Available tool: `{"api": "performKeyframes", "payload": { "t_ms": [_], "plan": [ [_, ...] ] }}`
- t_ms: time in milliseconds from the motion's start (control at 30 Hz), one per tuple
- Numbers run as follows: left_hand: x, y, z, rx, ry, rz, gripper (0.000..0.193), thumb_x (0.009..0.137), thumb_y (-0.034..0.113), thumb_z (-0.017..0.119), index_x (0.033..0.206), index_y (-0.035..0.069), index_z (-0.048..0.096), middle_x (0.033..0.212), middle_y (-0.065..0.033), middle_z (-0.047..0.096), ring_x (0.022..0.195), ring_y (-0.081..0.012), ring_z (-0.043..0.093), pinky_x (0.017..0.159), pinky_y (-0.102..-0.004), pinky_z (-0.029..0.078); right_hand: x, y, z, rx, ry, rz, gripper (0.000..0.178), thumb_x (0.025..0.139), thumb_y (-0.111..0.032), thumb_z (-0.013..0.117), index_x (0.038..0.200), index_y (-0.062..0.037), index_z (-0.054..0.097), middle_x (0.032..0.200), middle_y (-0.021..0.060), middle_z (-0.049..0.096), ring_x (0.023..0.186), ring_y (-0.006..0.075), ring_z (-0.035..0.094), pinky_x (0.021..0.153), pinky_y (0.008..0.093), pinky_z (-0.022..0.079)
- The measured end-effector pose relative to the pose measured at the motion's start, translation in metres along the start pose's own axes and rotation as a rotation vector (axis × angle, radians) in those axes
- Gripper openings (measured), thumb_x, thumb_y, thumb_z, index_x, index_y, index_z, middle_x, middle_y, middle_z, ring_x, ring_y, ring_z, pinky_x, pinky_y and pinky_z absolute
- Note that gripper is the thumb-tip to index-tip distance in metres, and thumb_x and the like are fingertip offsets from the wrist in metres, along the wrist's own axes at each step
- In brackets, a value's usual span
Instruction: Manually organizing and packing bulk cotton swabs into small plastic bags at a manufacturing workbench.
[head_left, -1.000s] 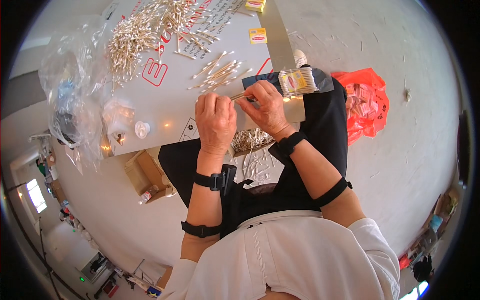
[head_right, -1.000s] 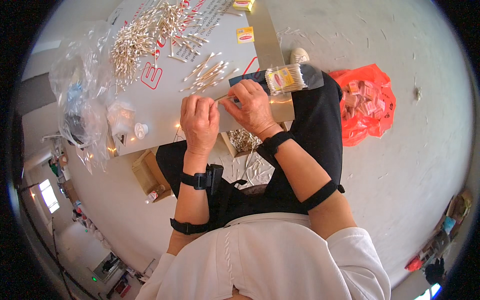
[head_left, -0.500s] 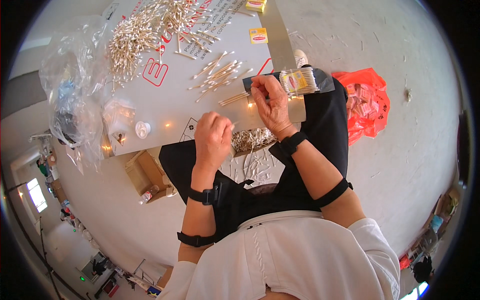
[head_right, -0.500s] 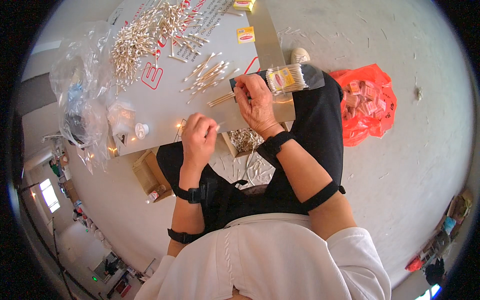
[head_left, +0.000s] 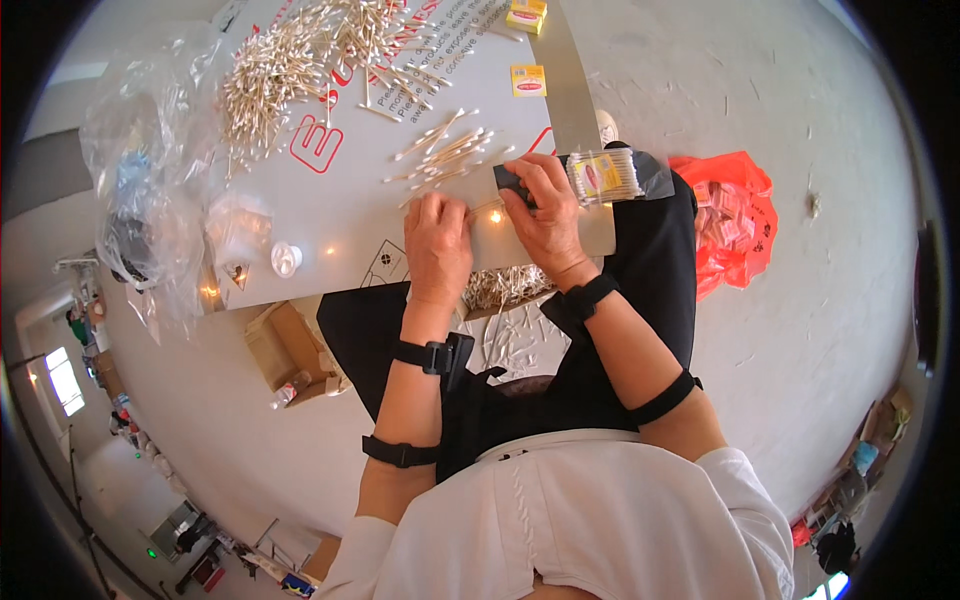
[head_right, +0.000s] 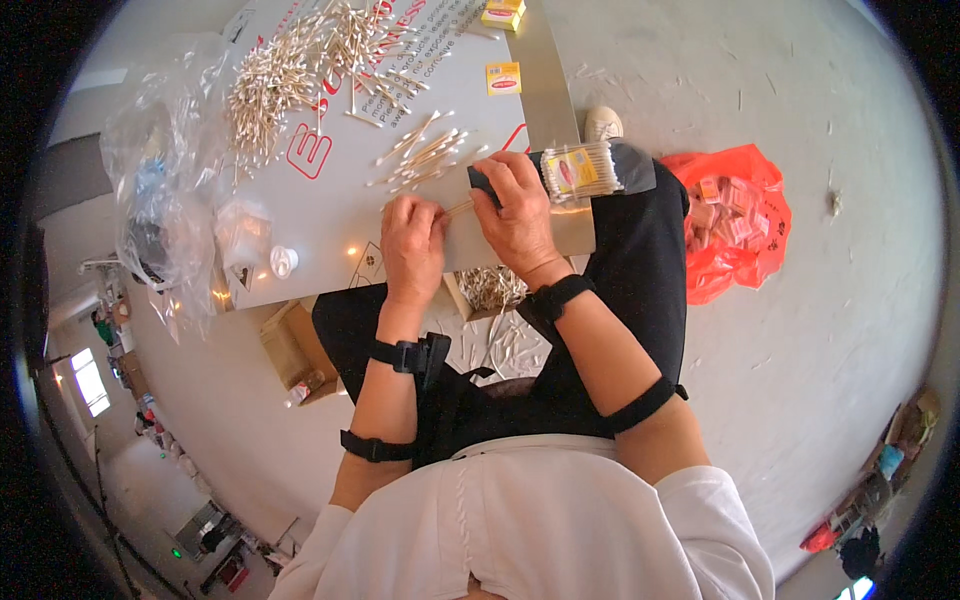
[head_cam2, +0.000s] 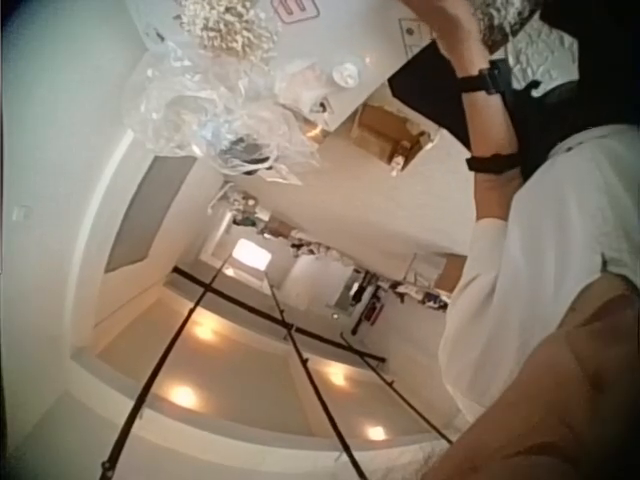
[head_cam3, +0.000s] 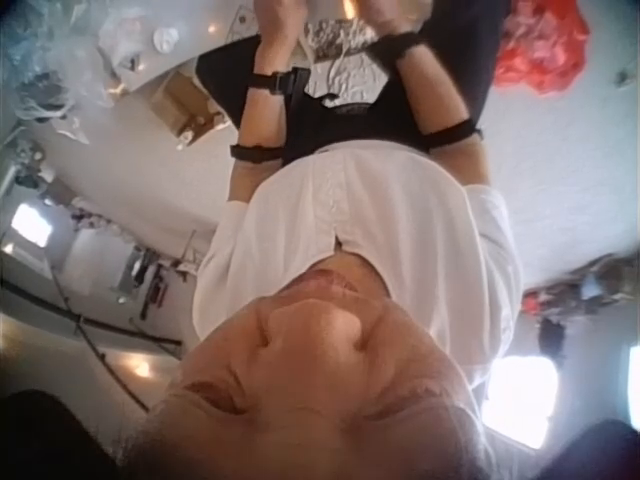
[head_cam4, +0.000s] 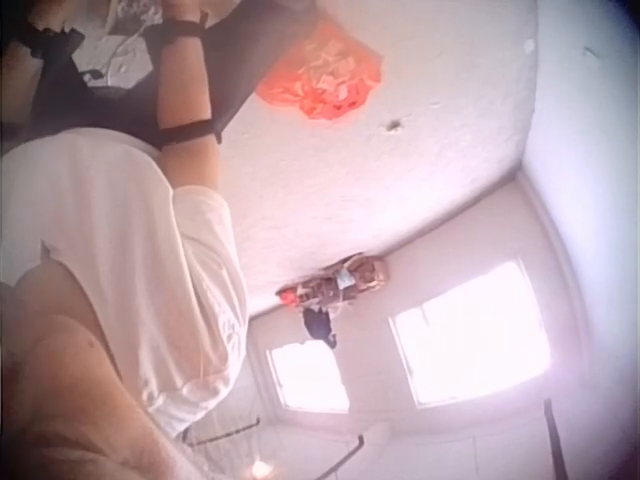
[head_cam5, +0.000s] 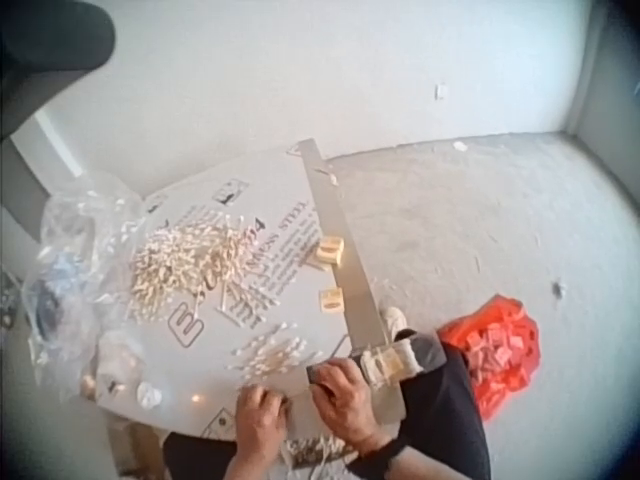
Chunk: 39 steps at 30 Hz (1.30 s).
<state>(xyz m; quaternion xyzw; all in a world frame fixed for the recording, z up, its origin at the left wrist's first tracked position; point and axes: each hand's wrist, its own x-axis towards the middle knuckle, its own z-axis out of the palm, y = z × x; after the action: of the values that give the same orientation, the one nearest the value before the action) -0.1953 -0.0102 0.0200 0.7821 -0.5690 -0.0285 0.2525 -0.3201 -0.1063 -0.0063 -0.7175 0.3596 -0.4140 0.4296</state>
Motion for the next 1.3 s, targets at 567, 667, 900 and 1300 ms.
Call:
{"api": "performKeyframes", "payload": {
  "t_ms": [567, 667, 900, 1300],
  "plan": [
    [-0.010, 0.002, 0.004, -0.102, 0.043, 0.004, 0.022, 0.071, 0.004, 0.075, 0.090, 0.007, 0.064, 0.089, -0.0066, 0.056, 0.088, -0.0295, 0.054, 0.078, -0.0417, 0.044, 0.002, -0.004, -0.002, -0.381, -0.306, -0.214, 0.009, 0.076, -0.007, 0.064, 0.083, -0.0048, 0.058, 0.089, 0.0104, 0.056, 0.080, 0.0311, 0.063, 0.066, 0.0402, 0.053],
    [0.000, -0.016, 0.002, -0.098, 0.214, -0.009, 0.026, 0.071, 0.004, 0.075, 0.095, 0.008, 0.063, 0.094, -0.0079, 0.056, 0.092, -0.0308, 0.054, 0.080, -0.0424, 0.044, 0.003, -0.011, -0.007, -0.255, -0.288, -0.131, 0.018, 0.074, -0.009, 0.074, 0.090, -0.0071, 0.065, 0.093, 0.0080, 0.059, 0.082, 0.0299, 0.064, 0.068, 0.0391, 0.053],
    [0.026, -0.046, -0.006, 0.046, 0.110, -0.080, 0.024, 0.073, 0.001, 0.074, 0.092, 0.010, 0.061, 0.099, -0.0062, 0.055, 0.098, -0.0301, 0.052, 0.083, -0.0438, 0.042, 0.005, -0.009, -0.015, -0.240, -0.397, -0.155, 0.023, 0.069, -0.010, 0.077, 0.090, -0.0088, 0.067, 0.097, 0.0065, 0.060, 0.085, 0.0274, 0.064, 0.072, 0.0380, 0.053],
    [0.013, -0.026, -0.005, 0.025, 0.122, -0.053, 0.021, 0.075, 0.002, 0.072, 0.091, 0.009, 0.060, 0.099, -0.0056, 0.056, 0.098, -0.0296, 0.053, 0.082, -0.0432, 0.041, 0.004, -0.005, -0.016, -0.200, -0.361, -0.172, 0.020, 0.070, -0.012, 0.075, 0.086, -0.0081, 0.065, 0.097, 0.0072, 0.060, 0.087, 0.0279, 0.065, 0.072, 0.0382, 0.054]
  ]
}}
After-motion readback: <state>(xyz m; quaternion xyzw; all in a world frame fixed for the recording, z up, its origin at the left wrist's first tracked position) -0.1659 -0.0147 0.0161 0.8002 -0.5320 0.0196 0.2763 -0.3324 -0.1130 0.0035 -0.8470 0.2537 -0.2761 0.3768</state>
